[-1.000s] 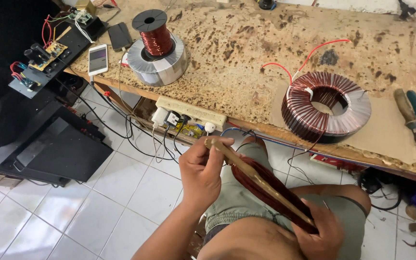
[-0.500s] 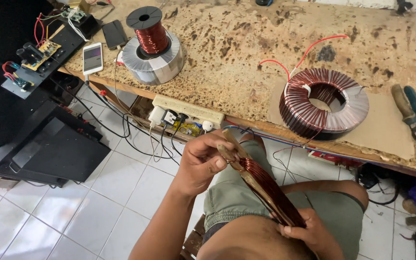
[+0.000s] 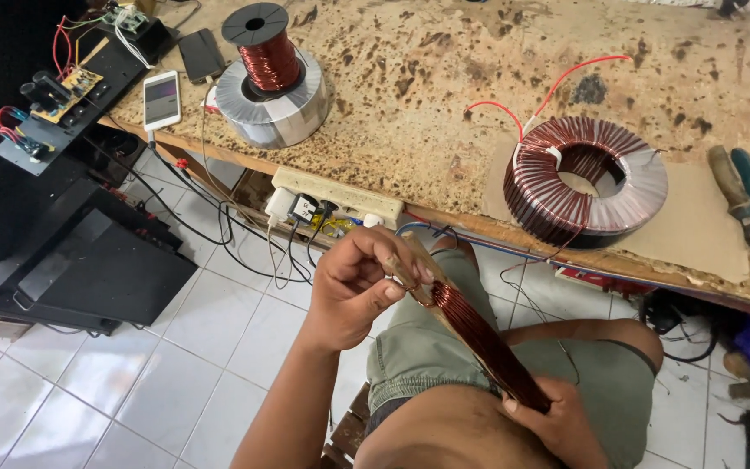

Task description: Preparing and winding copper wire onto a toroidal transformer core using a wooden shuttle and hand tools.

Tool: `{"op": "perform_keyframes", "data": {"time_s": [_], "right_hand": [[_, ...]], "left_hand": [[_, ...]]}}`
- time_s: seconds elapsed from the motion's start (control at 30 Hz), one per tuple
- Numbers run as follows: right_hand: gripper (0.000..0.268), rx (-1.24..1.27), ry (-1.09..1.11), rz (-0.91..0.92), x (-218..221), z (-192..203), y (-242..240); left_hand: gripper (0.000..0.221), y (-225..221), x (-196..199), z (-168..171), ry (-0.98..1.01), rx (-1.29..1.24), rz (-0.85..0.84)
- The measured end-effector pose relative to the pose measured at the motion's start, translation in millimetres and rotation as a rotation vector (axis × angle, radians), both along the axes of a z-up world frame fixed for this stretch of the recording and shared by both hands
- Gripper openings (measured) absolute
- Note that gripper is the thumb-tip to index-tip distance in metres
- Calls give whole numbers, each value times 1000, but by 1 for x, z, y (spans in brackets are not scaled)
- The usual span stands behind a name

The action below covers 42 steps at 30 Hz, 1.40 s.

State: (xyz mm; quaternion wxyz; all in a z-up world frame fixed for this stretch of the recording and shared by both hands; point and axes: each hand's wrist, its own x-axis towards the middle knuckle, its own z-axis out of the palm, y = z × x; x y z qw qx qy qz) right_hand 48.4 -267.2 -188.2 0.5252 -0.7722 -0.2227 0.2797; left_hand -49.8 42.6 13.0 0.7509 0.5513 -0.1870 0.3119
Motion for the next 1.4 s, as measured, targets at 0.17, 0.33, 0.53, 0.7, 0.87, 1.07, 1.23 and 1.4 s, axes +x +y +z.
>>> {"op": "perform_keyframes", "data": {"time_s": [0.17, 0.33, 0.53, 0.7, 0.87, 1.07, 1.23, 1.4], "right_hand": [[11, -32, -276, -96, -14, 9, 3], [12, -23, -79, -36, 3, 12, -8], [22, -60, 85, 110, 41, -7, -27], [40, 65, 277, 209, 51, -3, -31], [24, 63, 208, 160, 48, 1, -32], [27, -170, -97, 16, 50, -9, -45], [34, -190, -240, -144, 36, 49, -28], [35, -45, -482, -206, 40, 55, -30]], "left_hand": [[17, -11, -2, 1, -11, -15, 91], [24, -8, -2, -13, -10, -72, 51], [34, 0, 0, -18, 116, 134, 220], [21, -5, -1, 7, 29, 260, 252], [16, -7, -5, 0, 75, 443, 490], [25, -9, -5, 5, 190, 461, 482], [30, -11, -6, 2, 330, 278, 320], [32, -18, 1, -11, 416, -100, -58]]}}
